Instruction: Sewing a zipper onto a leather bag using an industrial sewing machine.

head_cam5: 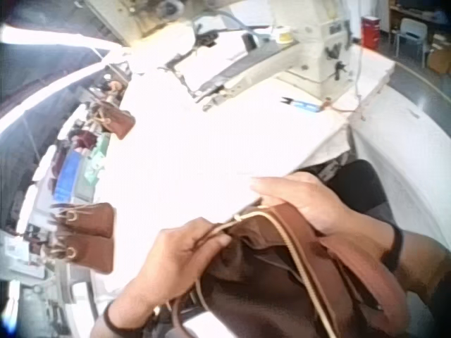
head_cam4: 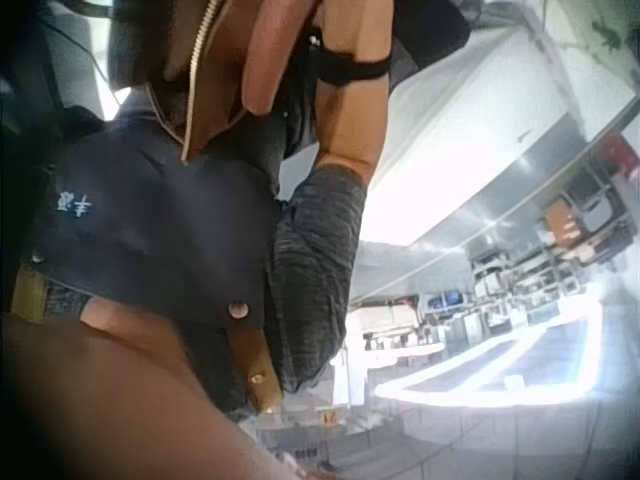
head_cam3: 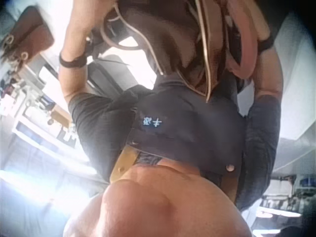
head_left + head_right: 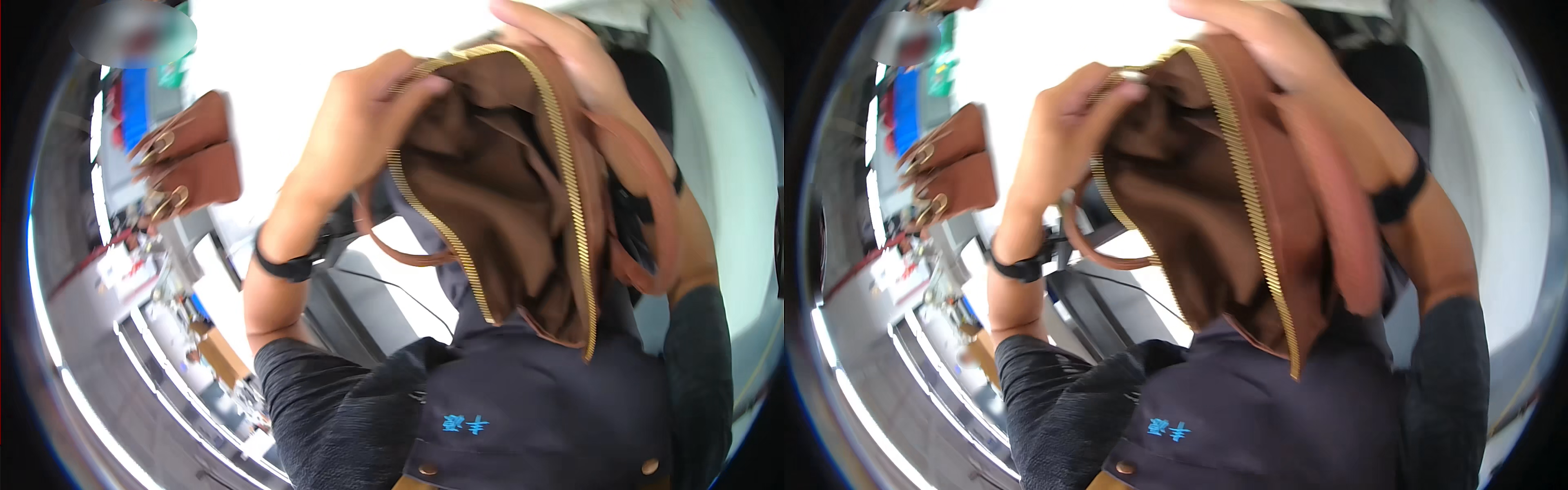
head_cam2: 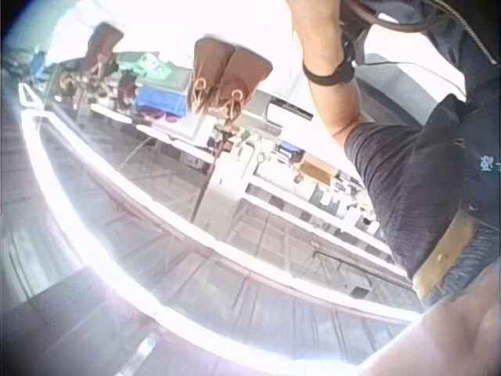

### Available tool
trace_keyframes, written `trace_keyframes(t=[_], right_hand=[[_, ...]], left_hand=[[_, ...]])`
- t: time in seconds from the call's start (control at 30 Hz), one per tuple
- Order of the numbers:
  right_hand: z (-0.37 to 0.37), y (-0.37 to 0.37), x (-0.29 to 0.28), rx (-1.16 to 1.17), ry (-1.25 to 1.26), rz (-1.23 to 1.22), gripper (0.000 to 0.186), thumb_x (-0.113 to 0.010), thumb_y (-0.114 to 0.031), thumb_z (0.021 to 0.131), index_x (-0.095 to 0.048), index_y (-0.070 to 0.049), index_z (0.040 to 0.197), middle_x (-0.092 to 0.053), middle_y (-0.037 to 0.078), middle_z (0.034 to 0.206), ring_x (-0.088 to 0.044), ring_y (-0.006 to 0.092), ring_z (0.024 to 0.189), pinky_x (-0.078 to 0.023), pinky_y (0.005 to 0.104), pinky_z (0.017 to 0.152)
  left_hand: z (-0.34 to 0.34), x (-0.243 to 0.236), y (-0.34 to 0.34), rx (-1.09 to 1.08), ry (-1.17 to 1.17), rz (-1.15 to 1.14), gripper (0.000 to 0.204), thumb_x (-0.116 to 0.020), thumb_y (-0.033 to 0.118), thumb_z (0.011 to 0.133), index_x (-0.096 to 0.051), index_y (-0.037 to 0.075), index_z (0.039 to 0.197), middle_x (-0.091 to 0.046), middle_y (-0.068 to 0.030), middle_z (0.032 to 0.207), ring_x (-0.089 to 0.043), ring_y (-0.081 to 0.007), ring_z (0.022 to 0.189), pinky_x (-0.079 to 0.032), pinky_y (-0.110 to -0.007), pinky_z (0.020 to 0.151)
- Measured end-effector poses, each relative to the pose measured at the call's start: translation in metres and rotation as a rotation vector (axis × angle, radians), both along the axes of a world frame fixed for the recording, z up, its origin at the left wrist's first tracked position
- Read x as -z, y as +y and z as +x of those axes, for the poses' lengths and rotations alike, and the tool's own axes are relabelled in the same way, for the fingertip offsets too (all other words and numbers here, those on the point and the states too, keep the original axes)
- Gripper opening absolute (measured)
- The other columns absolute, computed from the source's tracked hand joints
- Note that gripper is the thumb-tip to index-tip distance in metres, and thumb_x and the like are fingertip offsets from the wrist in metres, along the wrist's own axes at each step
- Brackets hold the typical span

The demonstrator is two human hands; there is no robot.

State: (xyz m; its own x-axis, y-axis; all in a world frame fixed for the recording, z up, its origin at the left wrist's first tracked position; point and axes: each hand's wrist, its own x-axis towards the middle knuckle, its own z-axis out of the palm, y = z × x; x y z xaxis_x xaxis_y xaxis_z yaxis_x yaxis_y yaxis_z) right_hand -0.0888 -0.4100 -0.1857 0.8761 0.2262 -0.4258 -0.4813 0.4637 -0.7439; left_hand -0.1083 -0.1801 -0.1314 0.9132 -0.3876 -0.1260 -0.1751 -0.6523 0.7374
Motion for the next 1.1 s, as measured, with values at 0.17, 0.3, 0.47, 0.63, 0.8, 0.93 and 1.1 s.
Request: trace_keyframes(t=[0.17,0.3,0.47,0.63,0.8,0.93,1.1], right_hand=[[0.01,0.009,0.003,-0.055,0.015,0.226,0.04,-0.068,-0.027,0.1,-0.052,-0.018,0.065,-0.044,-0.008,0.058,-0.038,0.0028,0.05,-0.03,0.025,0.049],[0.011,0.002,0.009,-0.173,-0.06,0.29,0.024,-0.071,-0.026,0.098,-0.069,-0.006,0.084,-0.067,0.001,0.075,-0.061,0.008,0.063,-0.048,0.0242,0.059],[0.01,-0.003,0.017,-0.102,-0.029,0.11,0.026,-0.069,-0.023,0.1,-0.072,-0.006,0.081,-0.064,-0.002,0.069,-0.054,0.0056,0.056,-0.039,0.0238,0.05],[0.016,0.002,0.021,-0.087,-0.067,0.155,0.028,-0.072,-0.026,0.098,-0.074,-0.002,0.083,-0.068,0.001,0.073,-0.058,0.0076,0.06,-0.043,0.0236,0.054],[0.017,-0.001,0.021,-0.116,-0.053,0.153,0.027,-0.072,-0.025,0.098,-0.075,0.001,0.092,-0.071,0.004,0.079,-0.062,0.0088,0.064,-0.047,0.0232,0.057],[0.016,0.003,0.019,-0.112,-0.025,0.283,0.028,-0.071,-0.024,0.099,-0.075,0.004,0.102,-0.074,0.007,0.085,-0.066,0.0115,0.069,-0.05,0.0237,0.06],[0.015,0.002,0.017,-0.102,-0.058,0.197,0.028,-0.07,-0.023,0.098,-0.075,0.004,0.101,-0.074,0.007,0.084,-0.066,0.0111,0.067,-0.049,0.0239,0.059]], left_hand=[[0.01,0.001,0.004,0.259,-0.467,0.264,0.021,-0.069,0.016,0.096,-0.056,0.002,0.086,-0.061,-0.0181,0.072,-0.062,-0.0406,0.067,-0.049,-0.046,0.061],[0.012,0.002,0.008,0.392,-0.488,0.32,0.016,-0.068,0.012,0.095,-0.058,0.003,0.087,-0.062,-0.0171,0.072,-0.062,-0.0393,0.066,-0.049,-0.046,0.06],[0.017,0.015,0.008,0.155,0.021,-0.035,0.026,-0.063,0.019,0.105,-0.064,-0.001,0.088,-0.048,0.0021,0.068,-0.04,-0.0046,0.067,-0.041,-0.025,0.059],[0.022,0.029,0.011,-0.002,0.138,-0.087,0.021,-0.068,0.019,0.102,-0.068,-0.001,0.096,-0.059,0.0049,0.077,-0.048,-0.0046,0.071,-0.046,-0.023,0.066],[0.017,0.01,0.014,0.111,0.116,-0.007,0.021,-0.077,0.011,0.094,-0.07,-0.002,0.109,-0.071,0.0003,0.089,-0.058,-0.0053,0.081,-0.051,-0.023,0.075],[0.022,-0.009,0.011,0.255,0.006,0.274,0.03,-0.079,0.007,0.09,-0.069,-0.003,0.117,-0.074,-0.0064,0.093,-0.063,-0.0078,0.083,-0.053,-0.025,0.076],[0.026,-0.017,0.007,0.454,-0.293,0.461,0.021,-0.079,0.007,0.089,-0.069,-0.002,0.105,-0.066,-0.0131,0.079,-0.06,-0.022,0.066,-0.049,-0.032,0.063]])
